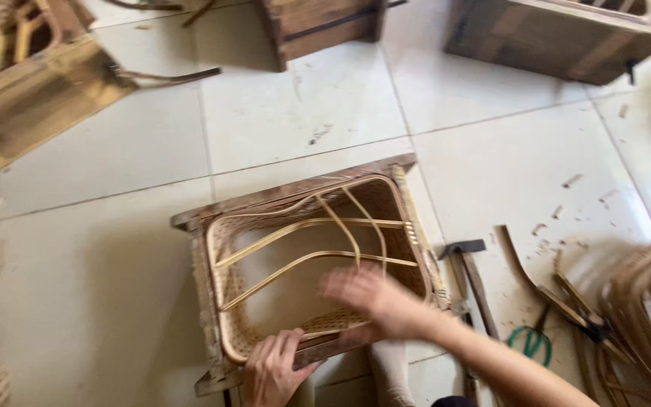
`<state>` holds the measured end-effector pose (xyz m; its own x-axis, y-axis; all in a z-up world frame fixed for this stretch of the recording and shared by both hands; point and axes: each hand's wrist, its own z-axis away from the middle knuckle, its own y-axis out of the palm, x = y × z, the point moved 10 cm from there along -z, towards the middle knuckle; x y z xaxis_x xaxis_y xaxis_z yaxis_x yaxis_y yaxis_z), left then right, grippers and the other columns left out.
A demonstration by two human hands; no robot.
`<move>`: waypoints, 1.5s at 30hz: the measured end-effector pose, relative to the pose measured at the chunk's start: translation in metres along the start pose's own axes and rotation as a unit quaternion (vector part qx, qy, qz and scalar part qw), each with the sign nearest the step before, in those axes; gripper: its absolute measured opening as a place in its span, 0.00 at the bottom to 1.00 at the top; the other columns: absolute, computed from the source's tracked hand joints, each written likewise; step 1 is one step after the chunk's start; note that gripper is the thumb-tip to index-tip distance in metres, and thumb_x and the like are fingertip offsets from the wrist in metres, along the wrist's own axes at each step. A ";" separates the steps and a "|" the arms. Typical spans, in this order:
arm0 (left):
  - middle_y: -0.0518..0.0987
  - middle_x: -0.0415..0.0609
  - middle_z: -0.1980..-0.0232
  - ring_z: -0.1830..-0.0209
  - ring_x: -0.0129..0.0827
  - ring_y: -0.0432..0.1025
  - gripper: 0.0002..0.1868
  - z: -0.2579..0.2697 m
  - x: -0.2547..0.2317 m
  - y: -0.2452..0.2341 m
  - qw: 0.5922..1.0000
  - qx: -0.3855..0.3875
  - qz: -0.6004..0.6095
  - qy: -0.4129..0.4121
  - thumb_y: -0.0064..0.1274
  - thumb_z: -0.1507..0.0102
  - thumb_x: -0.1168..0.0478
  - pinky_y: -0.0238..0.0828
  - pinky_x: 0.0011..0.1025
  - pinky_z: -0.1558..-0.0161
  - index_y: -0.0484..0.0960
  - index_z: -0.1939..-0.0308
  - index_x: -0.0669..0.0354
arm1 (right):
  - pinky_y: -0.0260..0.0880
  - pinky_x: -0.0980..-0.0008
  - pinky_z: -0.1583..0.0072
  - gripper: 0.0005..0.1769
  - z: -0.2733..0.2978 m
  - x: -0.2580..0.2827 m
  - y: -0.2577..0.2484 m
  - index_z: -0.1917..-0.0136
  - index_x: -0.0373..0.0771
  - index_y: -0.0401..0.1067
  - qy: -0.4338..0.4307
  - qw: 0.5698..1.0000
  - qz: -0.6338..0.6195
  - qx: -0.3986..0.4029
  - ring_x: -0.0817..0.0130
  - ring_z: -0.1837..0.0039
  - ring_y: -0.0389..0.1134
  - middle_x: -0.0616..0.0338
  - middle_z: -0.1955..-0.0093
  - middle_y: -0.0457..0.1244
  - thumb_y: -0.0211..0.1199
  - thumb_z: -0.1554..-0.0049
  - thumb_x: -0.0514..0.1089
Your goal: The person weaves a rectangular basket by inserting and securing bamboo strips into a wooden mold. They use a hammer to tap the strips into place and adjust the frame to ensure a tight fit.
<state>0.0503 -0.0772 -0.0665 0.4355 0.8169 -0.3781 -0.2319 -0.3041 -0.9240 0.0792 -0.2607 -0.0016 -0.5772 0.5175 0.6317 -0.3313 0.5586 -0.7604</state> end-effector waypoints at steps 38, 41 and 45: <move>0.70 0.50 0.60 0.56 0.42 0.68 0.34 0.010 -0.040 -0.047 0.980 -0.128 -0.041 0.144 0.45 0.33 0.31 0.69 0.42 0.44 0.80 0.57 0.62 | 0.65 0.57 0.63 0.21 -0.124 -0.093 -0.037 0.47 0.33 0.66 0.362 0.870 -0.163 -0.292 0.61 0.68 0.64 0.48 0.68 0.64 0.40 0.30 0.51; 0.71 0.52 0.59 0.55 0.43 0.69 0.35 0.007 -0.039 -0.049 0.984 -0.113 -0.032 0.134 0.47 0.34 0.31 0.69 0.43 0.44 0.81 0.55 0.63 | 0.64 0.58 0.65 0.22 -0.129 -0.110 -0.020 0.49 0.32 0.66 0.382 0.875 -0.166 -0.247 0.61 0.69 0.63 0.49 0.69 0.63 0.39 0.29 0.51; 0.76 0.60 0.55 0.48 0.54 0.70 0.37 -0.017 -0.032 -0.045 0.988 -0.024 0.058 0.144 0.53 0.45 0.30 0.67 0.55 0.43 0.83 0.59 0.66 | 0.65 0.56 0.65 0.18 -0.143 -0.137 -0.005 0.52 0.29 0.65 0.341 0.903 -0.095 -0.245 0.54 0.68 0.66 0.43 0.69 0.64 0.43 0.30 0.46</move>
<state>0.0616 -0.0981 -0.0138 0.6393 0.6035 -0.4765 -0.2570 -0.4163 -0.8721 0.2668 -0.2423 -0.0626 0.1049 0.5681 0.8162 0.0896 0.8120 -0.5767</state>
